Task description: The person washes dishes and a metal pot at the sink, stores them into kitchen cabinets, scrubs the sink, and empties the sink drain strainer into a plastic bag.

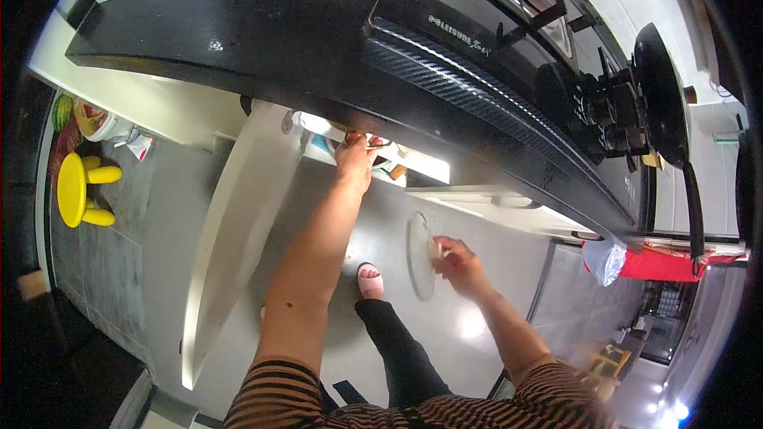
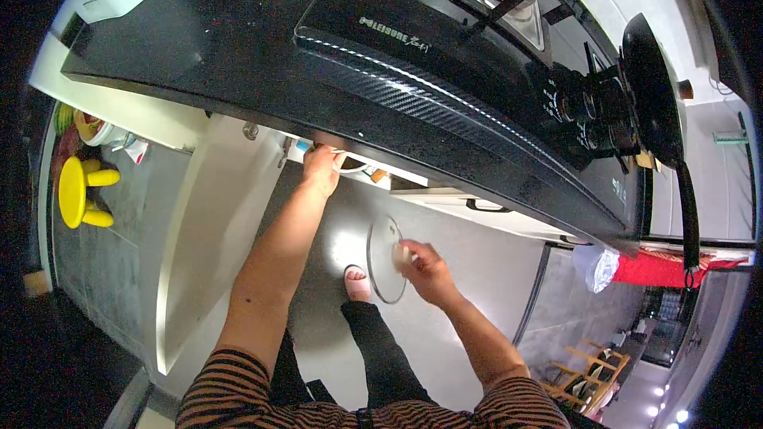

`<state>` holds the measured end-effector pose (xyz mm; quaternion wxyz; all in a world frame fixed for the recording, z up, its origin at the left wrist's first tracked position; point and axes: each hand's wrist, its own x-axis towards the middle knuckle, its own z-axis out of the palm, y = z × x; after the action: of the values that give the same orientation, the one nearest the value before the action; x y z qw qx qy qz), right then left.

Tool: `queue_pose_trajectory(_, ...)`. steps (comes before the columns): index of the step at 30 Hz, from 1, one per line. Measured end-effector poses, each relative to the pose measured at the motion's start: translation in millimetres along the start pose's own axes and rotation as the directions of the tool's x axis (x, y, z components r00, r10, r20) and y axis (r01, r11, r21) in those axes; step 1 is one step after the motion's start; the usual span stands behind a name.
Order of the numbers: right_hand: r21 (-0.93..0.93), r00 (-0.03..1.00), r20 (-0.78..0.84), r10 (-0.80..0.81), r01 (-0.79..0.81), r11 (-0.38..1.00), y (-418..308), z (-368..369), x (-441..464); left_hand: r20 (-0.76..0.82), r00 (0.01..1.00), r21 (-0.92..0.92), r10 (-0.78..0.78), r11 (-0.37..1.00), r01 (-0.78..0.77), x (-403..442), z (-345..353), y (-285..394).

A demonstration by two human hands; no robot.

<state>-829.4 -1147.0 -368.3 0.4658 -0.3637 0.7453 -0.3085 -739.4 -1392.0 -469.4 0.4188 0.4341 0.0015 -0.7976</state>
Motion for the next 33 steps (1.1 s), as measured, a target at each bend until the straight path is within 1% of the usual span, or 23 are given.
queue_pose_trajectory(3, -0.054, 0.984, -0.04, -0.175, 0.173, 0.983, -17.4, -0.2, 31.5, 0.051, 0.999, 0.077, -0.015, 0.997, 0.011, -7.3, 17.6, -10.7)
queue_pose_trajectory(4, -0.081, 0.972, -0.057, -0.228, 0.223, 0.972, -29.5, 0.0, 42.8, 0.101, 0.995, 0.198, -0.023, 0.98, 0.003, 8.5, 15.2, -21.7)
queue_pose_trajectory(5, -0.109, 0.957, -0.075, -0.28, 0.272, 0.956, -42.4, 0.3, 53.9, 0.147, 0.986, 0.236, -0.075, 0.971, 0.039, 20.2, 3.9, -29.9)
queue_pose_trajectory(7, -0.196, 0.949, -0.093, -0.303, 0.281, 0.94, -70.9, 1.9, 76.6, 0.236, 0.955, 0.318, -0.182, 0.943, 0.101, 25.2, -7.3, -27.6)
queue_pose_trajectory(8, -0.069, 0.975, -0.09, -0.203, 0.198, 0.978, -93.1, 6.6, 83.7, 0.236, 0.949, 0.276, -0.21, 0.951, 0.142, -3.0, -6.5, -12.6)
queue_pose_trajectory(9, -0.149, 0.985, -0.093, -0.145, 0.13, 0.98, -122.5, 10.5, 85.7, 0.21, 0.941, 0.307, -0.264, 0.932, 0.193, -6.1, -15.7, -14.2)
queue_pose_trajectory(10, -0.323, 0.989, -0.08, -0.124, 0.092, 0.942, -136.1, 14.3, 93.7, 0.139, 0.972, 0.3, -0.19, 0.943, 0.142, -24.4, -28.4, -15.9)
queue_pose_trajectory(11, -0.486, 0.992, -0.074, -0.101, 0.053, 0.872, -145.9, 18.1, 102.6, 0.17, 0.965, 0.301, -0.202, 0.943, 0.144, -33.7, -52.0, -23.7)
queue_pose_trajectory(12, -0.608, 0.943, -0.091, -0.32, 0.201, 0.768, -143.2, 23.2, 116.0, 0.134, 0.963, 0.253, -0.236, 0.947, 0.197, -51.7, -75.1, -27.9)
queue_pose_trajectory(13, -0.72, 0.849, -0.08, -0.523, 0.314, 0.619, -128.3, 29.0, 135.3, 0.1, 0.961, 0.235, -0.256, 0.945, 0.227, -70.6, -99.5, -35.2)
queue_pose_trajectory(14, -0.813, 0.713, -0.037, -0.7, 0.386, 0.437, -112.8, 34.0, 158.5, 0.069, 0.959, 0.215, -0.276, 0.942, 0.256, -88.5, -126.9, -44.3)
queue_pose_trajectory(15, -0.825, 0.759, -0.038, -0.65, 0.343, 0.449, -110.6, 40.2, 176.7, 0.068, 0.955, 0.183, -0.288, 0.945, 0.272, -100.9, -165.9, -61.1)
queue_pose_trajectory(16, -0.833, 0.814, -0.043, -0.58, 0.291, 0.471, -112.1, 46.3, 191.7, 0.03, 0.956, 0.216, -0.29, 0.936, 0.277, -132.1, -180.2, -55.0)
queue_pose_trajectory(17, -0.842, 0.858, -0.048, -0.512, 0.24, 0.482, -113.9, 51.9, 208.0, 0.028, 0.95, 0.228, -0.311, 0.928, 0.296, -151.9, -210.0, -58.8)
queue_pose_trajectory(18, -0.851, 0.88, -0.059, -0.471, 0.202, 0.485, -114.2, 56.4, 220.7, 0.025, 0.943, 0.238, -0.331, 0.918, 0.316, -169.6, -238.5, -60.7)
queue_pose_trajectory(20, -0.866, 0.913, -0.077, -0.401, 0.139, 0.481, -113.9, 62.5, 241.8, -0.088, 0.921, 0.189, -0.38, 0.901, 0.39, -205.0, -267.3, -50.0)
queue_pose_trajectory(22, -0.872, 0.932, -0.098, -0.348, 0.088, 0.481, -113.7, 65.6, 260.0, -0.193, 0.917, 0.18, -0.349, 0.906, 0.382, -230.8, -297.5, -40.8)
queue_pose_trajectory(25, -0.877, 0.949, -0.123, -0.29, 0.033, 0.48, -110.7, 67.6, 277.7, -0.251, 0.927, 0.131, -0.279, 0.939, 0.318, -255.7, -329.3, -15.6)
queue_pose_trajectory(27, -0.876, 0.953, -0.136, -0.269, 0.011, 0.483, -109.7, 68.2, 287.6, -0.315, 0.928, 0.146, -0.198, 0.956, 0.253, -264.5, -336.9, 9.3)
queue_pose_trajectory(28, -0.875, 0.956, -0.14, -0.258, 0.003, 0.484, -110.4, 69.0, 292.4, -0.344, 0.926, 0.154, -0.156, 0.964, 0.219, -269.6, -335.6, 20.9)
queue_pose_trajectory(31, -0.869, 0.957, -0.153, -0.247, -0.012, 0.494, -108.4, 70.3, 300.7, -0.381, 0.924, 0.128, 0.002, 0.99, 0.051, -285.8, -321.8, 55.3)
queue_pose_trajectory(32, -0.868, 0.957, -0.159, -0.243, -0.018, 0.497, -108.1, 70.7, 303.2, -0.361, 0.931, 0.111, 0.049, 0.994, -0.009, -290.7, -322.9, 62.9)
queue_pose_trajectory(33, -0.867, 0.958, -0.161, -0.236, -0.023, 0.497, -109.7, 70.5, 306.6, -0.385, 0.92, 0.133, 0.066, 0.991, -0.015, -294.3, -323.9, 70.1)
